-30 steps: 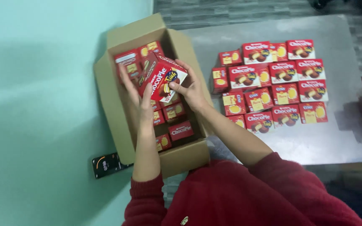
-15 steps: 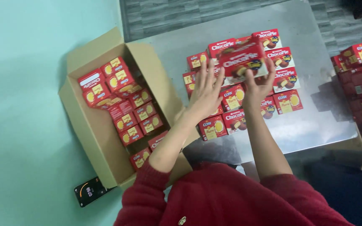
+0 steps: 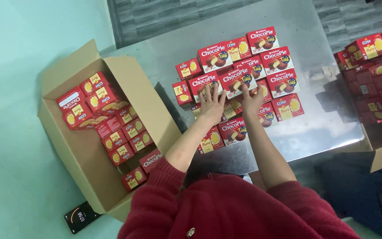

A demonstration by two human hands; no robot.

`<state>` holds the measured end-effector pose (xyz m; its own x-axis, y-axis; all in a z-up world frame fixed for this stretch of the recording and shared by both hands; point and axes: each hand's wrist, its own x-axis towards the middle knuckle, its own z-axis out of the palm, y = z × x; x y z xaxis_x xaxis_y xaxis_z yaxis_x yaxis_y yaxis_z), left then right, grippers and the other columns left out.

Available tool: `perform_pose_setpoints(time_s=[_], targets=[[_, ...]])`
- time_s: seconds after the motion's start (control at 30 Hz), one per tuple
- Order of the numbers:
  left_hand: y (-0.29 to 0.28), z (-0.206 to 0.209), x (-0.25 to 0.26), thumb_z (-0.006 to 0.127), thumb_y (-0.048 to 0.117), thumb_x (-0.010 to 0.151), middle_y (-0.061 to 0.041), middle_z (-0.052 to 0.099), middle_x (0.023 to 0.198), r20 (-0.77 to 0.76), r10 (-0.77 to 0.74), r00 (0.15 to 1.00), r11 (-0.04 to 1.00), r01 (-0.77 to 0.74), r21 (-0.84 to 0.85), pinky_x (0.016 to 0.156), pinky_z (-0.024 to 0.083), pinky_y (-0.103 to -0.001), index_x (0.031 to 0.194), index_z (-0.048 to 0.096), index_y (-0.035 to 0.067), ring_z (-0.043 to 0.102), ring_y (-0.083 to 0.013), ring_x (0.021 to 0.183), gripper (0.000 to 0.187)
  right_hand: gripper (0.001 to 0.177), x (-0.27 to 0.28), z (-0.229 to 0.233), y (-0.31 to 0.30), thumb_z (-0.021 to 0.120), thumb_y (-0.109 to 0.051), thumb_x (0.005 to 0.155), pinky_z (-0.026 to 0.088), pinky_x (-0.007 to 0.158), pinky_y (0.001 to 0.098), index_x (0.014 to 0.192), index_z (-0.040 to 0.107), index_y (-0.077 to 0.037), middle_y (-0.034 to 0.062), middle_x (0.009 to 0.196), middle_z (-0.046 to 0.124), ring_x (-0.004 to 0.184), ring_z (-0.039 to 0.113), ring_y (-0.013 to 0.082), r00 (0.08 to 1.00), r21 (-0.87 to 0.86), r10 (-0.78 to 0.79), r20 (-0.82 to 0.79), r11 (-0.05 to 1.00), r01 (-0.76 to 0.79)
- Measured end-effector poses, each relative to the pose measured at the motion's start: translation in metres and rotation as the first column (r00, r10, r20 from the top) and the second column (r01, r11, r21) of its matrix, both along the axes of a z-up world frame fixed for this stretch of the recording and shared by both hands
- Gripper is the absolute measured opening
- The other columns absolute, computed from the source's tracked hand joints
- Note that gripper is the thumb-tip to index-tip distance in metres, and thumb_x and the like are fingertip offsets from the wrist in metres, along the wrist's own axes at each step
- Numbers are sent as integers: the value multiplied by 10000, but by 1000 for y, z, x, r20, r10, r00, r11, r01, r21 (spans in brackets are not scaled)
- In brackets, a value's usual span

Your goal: Arranging and stacking small snack boxes from a shipping carton onto a metal table.

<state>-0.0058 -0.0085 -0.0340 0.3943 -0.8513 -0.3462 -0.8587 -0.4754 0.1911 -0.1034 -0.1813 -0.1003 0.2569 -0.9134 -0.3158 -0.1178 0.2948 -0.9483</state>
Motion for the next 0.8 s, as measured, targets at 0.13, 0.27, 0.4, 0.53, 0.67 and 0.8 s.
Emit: perform_pose_setpoints(time_s=[0.13, 0.27, 0.4, 0.53, 0.67, 0.8], targets=[[-4, 13, -2, 796, 81, 913, -372, -13, 1822, -18, 8, 1000, 1000, -7, 22, 1219, 174, -890, 1800, 169, 80, -45, -705, 1627, 1086, 708, 2, -8, -1, 712, -223, 1154, 767, 684, 484, 1715, 303, -83, 236, 1059, 727, 783, 853, 359, 991, -39, 92, -97, 995, -96], [-10, 28, -4, 722, 110, 985, -390, -4, 1815, -13, 18, 1000, 998, -17, 56, 1208, 163, -899, 1791, 195, 49, -51, -716, 1617, 965, 768, 1, 32, 17, 639, -111, 1116, 766, 689, 449, 1742, 194, -83, 285, 1105, 750, 840, 843, 354, 966, -4, 233, -113, 972, -234], [-11, 45, -8, 663, 209, 1062, -377, 47, 1818, -24, -5, 1000, 996, 7, 93, 1229, 215, -856, 1779, 239, 50, 17, -686, 1634, 848, 848, -5, 93, 49, 614, -39, 1128, 717, 937, 539, 1770, 61, -10, 455, 1495, 573, 1236, 729, 507, 910, -22, 396, -122, 916, -401], [-14, -17, -1, 792, 345, 962, -347, 185, 1792, -40, -78, 996, 992, 81, 92, 1199, 251, -855, 1749, 319, 72, 104, -652, 1630, 958, 822, -2, 124, 67, 639, -33, 1104, 681, 984, 567, 1754, 140, 29, 496, 1505, 537, 1301, 664, 570, 878, -36, 464, -115, 882, -470], [39, 63, 9, 846, 378, 913, -262, 406, 1710, -40, -73, 997, 993, 69, -92, 1181, 371, -797, 1665, 468, 68, 277, -556, 1608, 897, 742, 2, 115, 86, 637, -6, 1128, 679, 949, 518, 1753, 236, -12, 421, 1517, 589, 1291, 696, 489, 784, -242, 620, -38, 755, -609], [130, 150, 27, 841, 327, 959, -280, 469, 1711, -68, 13, 998, 959, -32, -280, 1204, 338, -793, 1716, 382, 36, 412, -564, 1585, 931, 608, 15, 190, 144, 614, 82, 1144, 678, 954, 528, 1702, 393, -13, 332, 1474, 645, 1263, 717, 432, 665, -451, 747, 4, 595, -666]])
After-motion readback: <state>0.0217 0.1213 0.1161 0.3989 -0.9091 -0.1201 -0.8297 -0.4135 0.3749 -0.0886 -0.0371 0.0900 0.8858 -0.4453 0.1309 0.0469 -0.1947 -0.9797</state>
